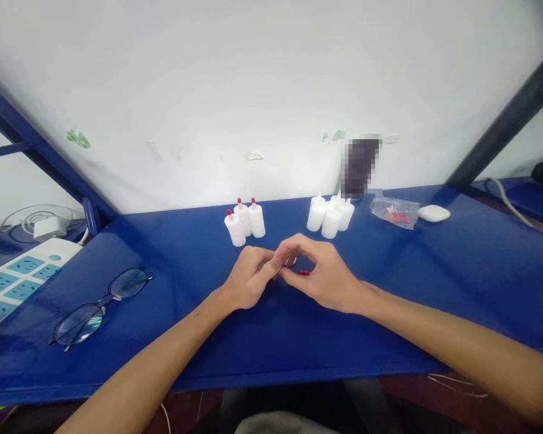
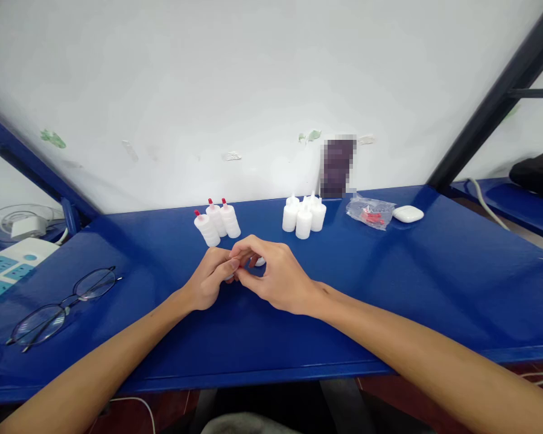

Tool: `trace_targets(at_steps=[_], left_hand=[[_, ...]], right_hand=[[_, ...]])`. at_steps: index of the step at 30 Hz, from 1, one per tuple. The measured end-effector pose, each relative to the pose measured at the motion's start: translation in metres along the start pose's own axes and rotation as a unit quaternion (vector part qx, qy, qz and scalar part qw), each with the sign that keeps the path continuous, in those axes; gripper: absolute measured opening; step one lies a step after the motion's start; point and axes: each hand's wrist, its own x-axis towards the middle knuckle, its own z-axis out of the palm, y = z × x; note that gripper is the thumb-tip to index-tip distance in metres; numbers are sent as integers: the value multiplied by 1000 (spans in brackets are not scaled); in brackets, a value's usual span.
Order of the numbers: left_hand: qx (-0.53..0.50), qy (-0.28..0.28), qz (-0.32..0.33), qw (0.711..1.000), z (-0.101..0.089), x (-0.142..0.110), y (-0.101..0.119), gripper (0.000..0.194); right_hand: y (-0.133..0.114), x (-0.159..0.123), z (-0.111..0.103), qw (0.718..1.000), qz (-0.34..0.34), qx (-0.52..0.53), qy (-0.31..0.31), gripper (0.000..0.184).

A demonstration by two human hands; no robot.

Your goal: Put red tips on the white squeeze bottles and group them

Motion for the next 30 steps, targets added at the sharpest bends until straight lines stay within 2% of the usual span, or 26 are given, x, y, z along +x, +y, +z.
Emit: trace_targets(at_steps=[9, 15, 19, 25, 27, 30], left_hand=[[11, -23, 20, 999, -1, -1, 1, 37], [-25, -2, 39, 999, 2, -3, 9, 26], [-55, 23, 38, 997, 3, -3, 5, 23], [-38, 110, -44, 992, -5, 0, -9, 12], [-8, 117, -70, 991, -8, 1, -11, 13], [18, 101, -88, 991, -9, 3, -13, 18]], right_hand=[[0, -5, 3, 998, -31, -45, -11, 20], [1, -6, 4, 998, -50, -45, 5, 20], [0, -2, 1, 998, -45, -45, 31, 15], [13, 9, -21, 987, 18, -85, 134, 7], [19, 11, -28, 981, 31, -130, 138, 8], [24, 11, -31, 980, 28, -168, 103, 11]])
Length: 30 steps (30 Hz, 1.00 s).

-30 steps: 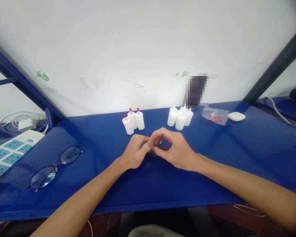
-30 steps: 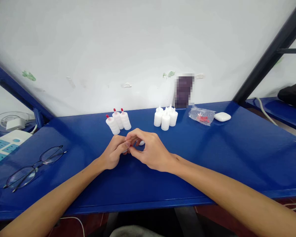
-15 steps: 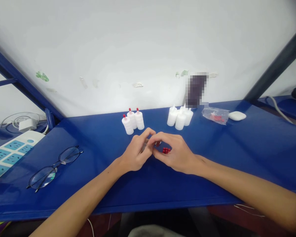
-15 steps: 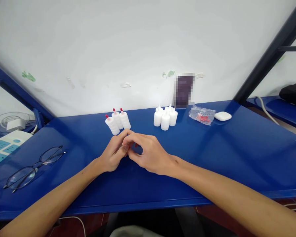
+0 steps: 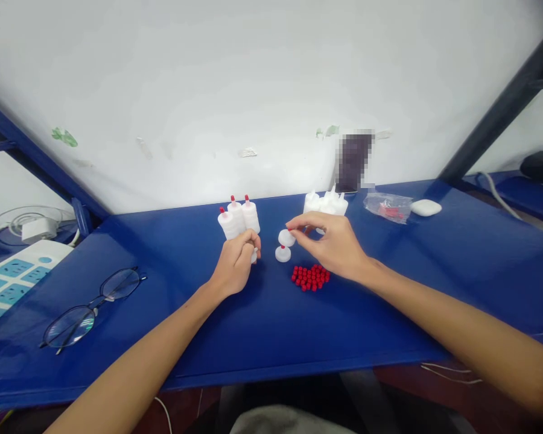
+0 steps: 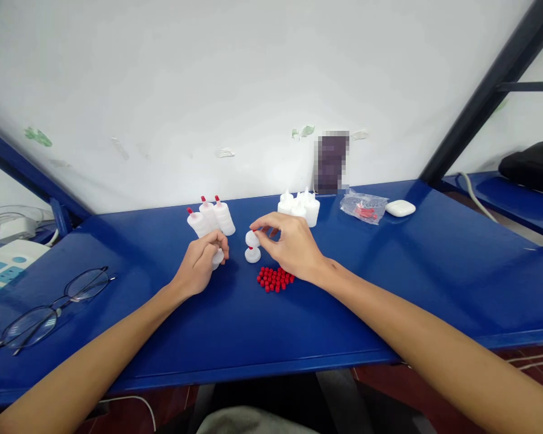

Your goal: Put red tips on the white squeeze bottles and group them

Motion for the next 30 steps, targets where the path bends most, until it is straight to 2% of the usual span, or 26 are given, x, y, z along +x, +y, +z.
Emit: trace_targets(at_steps=[5, 7, 12, 15, 18, 22, 25, 30], left_hand=[[22, -17, -4, 1000, 2, 2, 1, 28], [26, -11, 3, 1000, 3, 1, 1, 33], [12, 8, 43, 999, 4, -5, 1, 55], [-36, -10, 65, 997, 8, -9, 4, 60], [-64, -40, 95, 993, 13, -12, 11, 57], [-65, -40, 135, 988, 17, -14, 15, 46], [-82, -48, 142, 985, 17, -14, 13, 43], [-93, -69, 163, 980, 15, -14, 15, 36]], right_hand=[[1, -2, 8, 996, -40, 9, -74, 16], [3, -2, 8, 995, -46, 9, -86, 18], [4, 1, 0, 998, -16, 63, -19, 12], [-5, -3, -2, 991, -40, 124, 0, 8], [-18, -11, 4, 982, -114, 147, -17, 13], [-29, -17, 12, 969, -185, 158, -38, 21], [-31, -18, 14, 968, -197, 148, -41, 22], [-32, -17, 12, 973, -174, 137, -61, 22]])
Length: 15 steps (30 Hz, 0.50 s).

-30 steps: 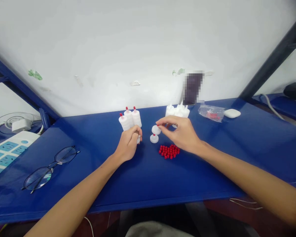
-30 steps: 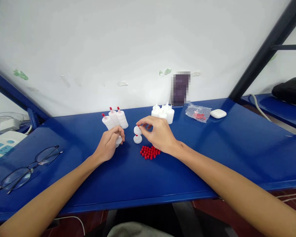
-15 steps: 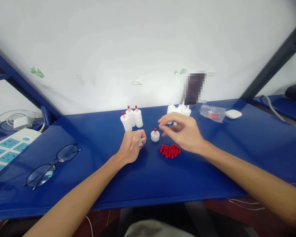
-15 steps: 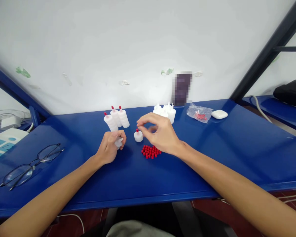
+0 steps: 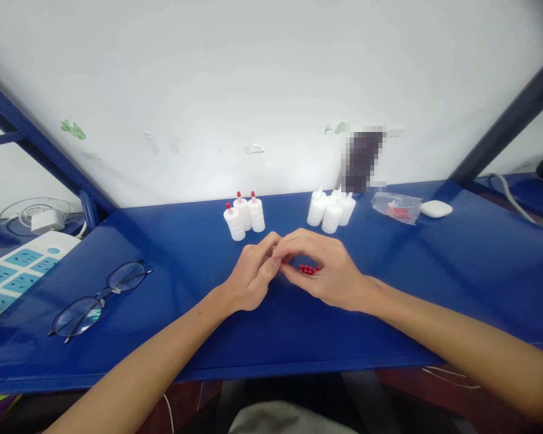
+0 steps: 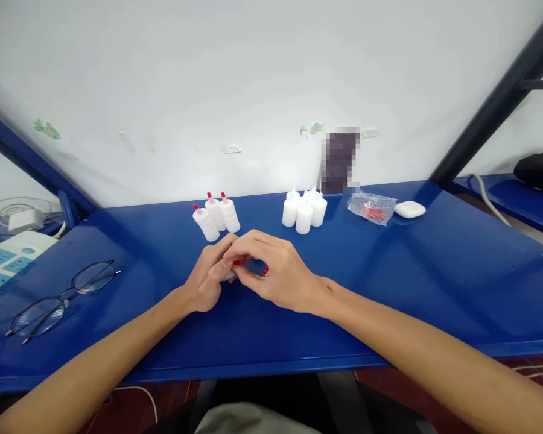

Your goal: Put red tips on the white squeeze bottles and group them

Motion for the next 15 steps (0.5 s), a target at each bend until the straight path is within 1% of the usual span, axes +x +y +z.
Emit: trace_targets(at_steps=[3, 6, 9, 12, 15], left_hand=[[-12, -11, 9, 1000, 0, 1, 4, 31], [-23, -17, -6, 1000, 1, 0, 5, 30], [-22, -14, -24, 999, 0, -1, 4, 30], [-29, -8, -20, 999, -1, -1, 4, 29], [-43, -18, -11, 999, -1, 0, 4, 30]], right_hand=[[1, 0, -2, 997, 16, -82, -3, 13], [2, -1, -3, 988, 39, -149, -18, 1], [2, -3, 0, 989, 54, -136, -21, 9], [0, -5, 4, 993, 44, -106, -9, 6], [-1, -7, 7, 995, 32, -94, -2, 5]])
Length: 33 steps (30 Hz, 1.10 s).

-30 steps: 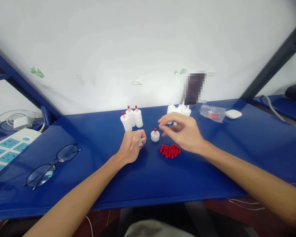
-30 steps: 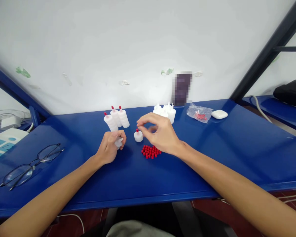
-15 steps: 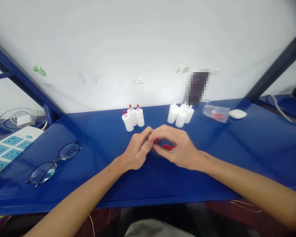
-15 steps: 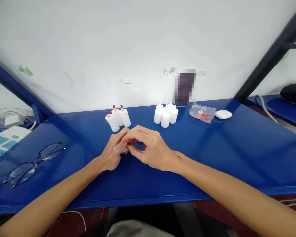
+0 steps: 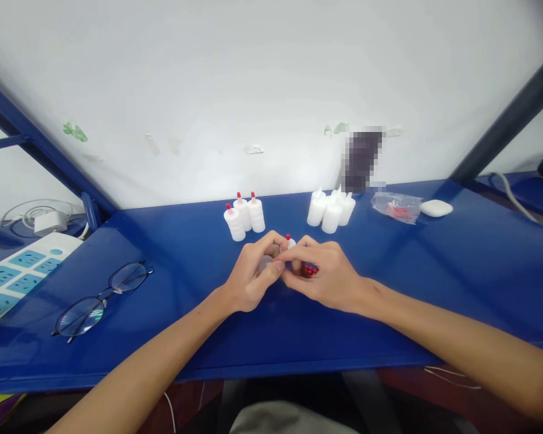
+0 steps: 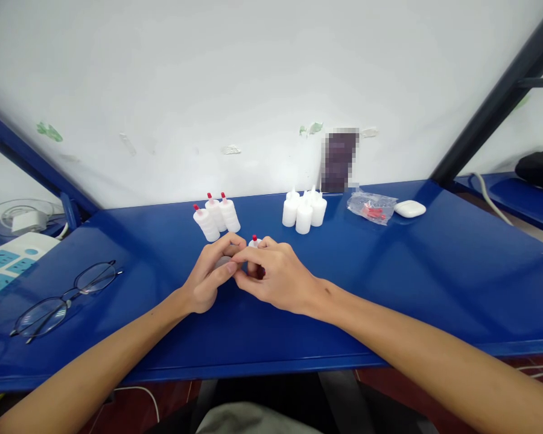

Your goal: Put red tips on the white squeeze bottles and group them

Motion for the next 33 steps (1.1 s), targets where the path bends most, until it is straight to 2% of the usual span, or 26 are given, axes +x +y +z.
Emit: trace_targets(at_steps=[5, 9, 12, 17, 19, 22, 24, 26, 28, 31, 33], left_hand=[[-18, -11, 6, 1000, 3, 0, 2, 26], [10, 6, 29, 1000, 5, -2, 3, 24], [36, -5, 39, 999, 5, -4, 4, 23], [35, -16, 32, 999, 2, -2, 3, 19], [30, 19, 18, 999, -1, -1, 0, 19], [29, 100, -29, 994, -10, 1, -6, 16], [41, 133, -59, 989, -15, 3, -9, 15], [58, 142, -72, 986, -18, 4, -10, 13], [82, 140, -64, 985, -18, 4, -11, 9], [133, 136, -33, 981, -17, 3, -10, 4], [167, 142, -6, 976, -16, 1, -8, 9]], right_hand=[[0, -1, 0, 999, -12, 30, 6, 8], [1, -2, -1, 999, -12, 48, 2, 8], [2, -2, 0, 998, -21, 59, 1, 7], [4, 3, -4, 998, -54, -14, 4, 5], [6, 6, -11, 999, -30, -25, 33, 3], [16, 12, -23, 992, 69, -33, 100, 4], [25, 16, -28, 984, 131, -52, 105, 4], [33, 17, -28, 983, 155, -61, 76, 4], [39, 17, -25, 987, 144, -67, 24, 7], [44, 15, -20, 987, 117, -94, -54, 14], [46, 13, -21, 985, 115, -107, -69, 21]])
